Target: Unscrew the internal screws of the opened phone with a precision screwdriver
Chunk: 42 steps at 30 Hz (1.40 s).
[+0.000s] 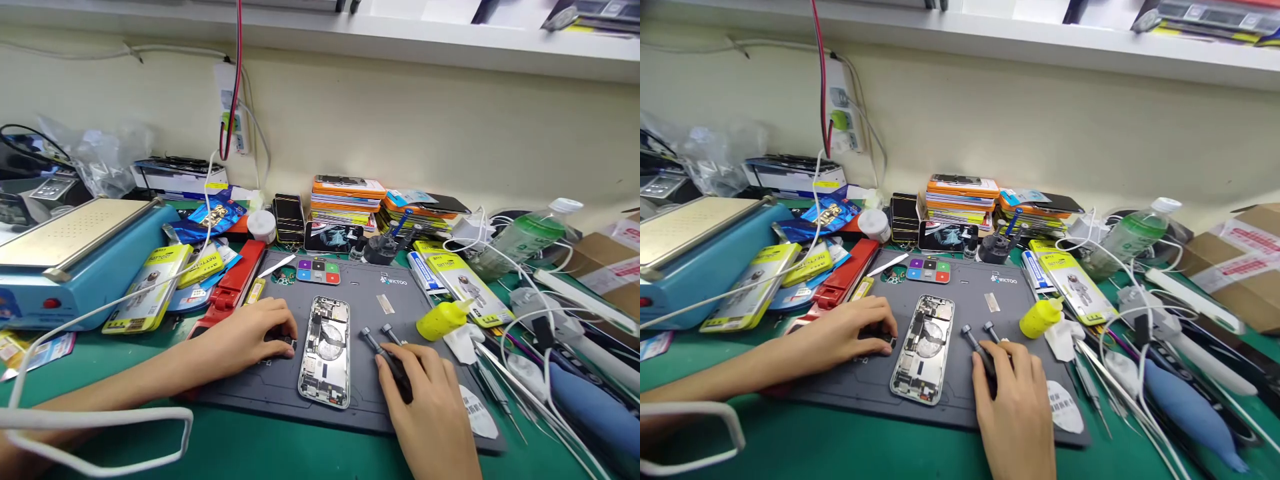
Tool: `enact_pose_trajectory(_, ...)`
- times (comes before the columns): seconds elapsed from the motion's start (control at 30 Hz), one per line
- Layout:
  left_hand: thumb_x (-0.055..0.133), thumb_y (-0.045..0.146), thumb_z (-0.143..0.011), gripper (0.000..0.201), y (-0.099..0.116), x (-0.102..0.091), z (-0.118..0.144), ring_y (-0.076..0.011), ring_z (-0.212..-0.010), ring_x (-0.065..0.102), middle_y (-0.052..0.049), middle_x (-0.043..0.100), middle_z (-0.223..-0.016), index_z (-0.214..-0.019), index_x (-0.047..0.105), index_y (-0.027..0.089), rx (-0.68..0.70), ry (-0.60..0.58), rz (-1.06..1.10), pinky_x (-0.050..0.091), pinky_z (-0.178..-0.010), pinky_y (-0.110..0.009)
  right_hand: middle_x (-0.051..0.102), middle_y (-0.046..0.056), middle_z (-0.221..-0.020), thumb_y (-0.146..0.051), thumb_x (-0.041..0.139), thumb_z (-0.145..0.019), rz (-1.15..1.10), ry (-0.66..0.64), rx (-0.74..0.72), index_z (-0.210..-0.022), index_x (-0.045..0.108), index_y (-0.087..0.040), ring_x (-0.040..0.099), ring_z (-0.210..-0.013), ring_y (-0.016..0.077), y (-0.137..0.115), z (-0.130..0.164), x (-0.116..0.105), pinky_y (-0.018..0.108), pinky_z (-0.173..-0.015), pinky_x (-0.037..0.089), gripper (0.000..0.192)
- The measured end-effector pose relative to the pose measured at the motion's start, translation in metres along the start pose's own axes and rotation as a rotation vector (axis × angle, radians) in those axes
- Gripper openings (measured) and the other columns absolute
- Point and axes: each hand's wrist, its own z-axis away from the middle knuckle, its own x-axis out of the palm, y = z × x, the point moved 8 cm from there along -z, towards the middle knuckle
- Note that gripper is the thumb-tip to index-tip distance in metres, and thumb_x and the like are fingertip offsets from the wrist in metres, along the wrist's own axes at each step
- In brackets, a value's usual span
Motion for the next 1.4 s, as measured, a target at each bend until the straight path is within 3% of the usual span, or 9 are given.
enact_pose_trajectory(0.3, 0.086, 0.011, -0.091, 0.018, -0.006, 0.001, -0.004, -0.0165, -0.094, 0.068, 0.005, 0.075, -0.100, -0.096, 0.073, 0.023, -0.078, 0.002, 0.124, 0.048, -0.082, -0.024, 0.064, 0.008, -0.110, -0.047, 0.047, -0.114, -0.018, -0.010, 0.006, -0.120, 0.068, -0.024, 0.061, -0.101, 0.0264, 0.002, 0.000, -0.001, 0.040, -0.086, 0.048, 0.031)
enact_pose_trajectory(0.57, 0.083, 0.017, -0.095, 0.012, -0.011, -0.005, -0.004, -0.0142, -0.084, 0.075, 0.007, 0.081, -0.088, -0.085, 0.080, 0.023, -0.131, 0.040, 0.189, 0.049, -0.077, -0.023, 0.063, 0.007, -0.110, -0.048, 0.046, -0.114, -0.029, -0.025, 0.001, -0.120, 0.067, -0.024, 0.060, -0.104, 0.0256, -0.001, -0.002, -0.002, 0.038, -0.091, 0.045, 0.032)
enact_pose_trajectory(0.77, 0.081, 0.016, -0.099, 0.016, -0.002, -0.006, -0.007, -0.0120, -0.090, 0.074, 0.010, 0.082, -0.092, -0.087, 0.082, 0.026, -0.047, 0.032, 0.183, 0.051, -0.084, -0.021, 0.063, 0.007, -0.113, -0.049, 0.045, -0.114, -0.019, -0.036, 0.008, -0.121, 0.067, -0.025, 0.061, -0.106, 0.0259, 0.000, -0.003, -0.002, 0.039, -0.092, 0.044, 0.034)
enact_pose_trajectory(0.97, 0.078, 0.017, -0.102, 0.013, -0.008, -0.010, -0.009, -0.0185, -0.099, 0.071, 0.003, 0.080, -0.100, -0.095, 0.085, 0.026, 0.038, 0.084, 0.059, 0.049, -0.091, -0.028, 0.062, 0.007, -0.113, -0.049, 0.046, -0.114, -0.025, -0.038, 0.011, -0.122, 0.068, -0.025, 0.060, -0.104, 0.0255, 0.002, -0.004, 0.000, 0.038, -0.092, 0.044, 0.034)
enact_pose_trajectory(1.17, 0.069, 0.015, -0.107, 0.016, -0.015, -0.015, -0.013, -0.0193, -0.100, 0.073, -0.001, 0.079, -0.104, -0.104, 0.083, 0.023, 0.126, 0.094, -0.005, 0.053, -0.093, -0.029, 0.063, 0.007, -0.112, -0.050, 0.046, -0.113, -0.013, -0.038, 0.000, -0.121, 0.068, -0.025, 0.060, -0.101, 0.0264, 0.001, -0.004, 0.001, 0.040, -0.091, 0.044, 0.035)
enact_pose_trajectory(1.4, 0.062, 0.012, -0.108, 0.021, -0.015, -0.016, -0.014, -0.0214, -0.106, 0.073, -0.004, 0.078, -0.111, -0.110, 0.080, 0.022, 0.123, 0.093, -0.016, 0.055, -0.099, -0.033, 0.064, 0.007, -0.112, -0.052, 0.045, -0.113, -0.011, -0.042, 0.010, -0.122, 0.068, -0.024, 0.062, -0.101, 0.0270, 0.003, -0.003, 0.002, 0.042, -0.091, 0.045, 0.038)
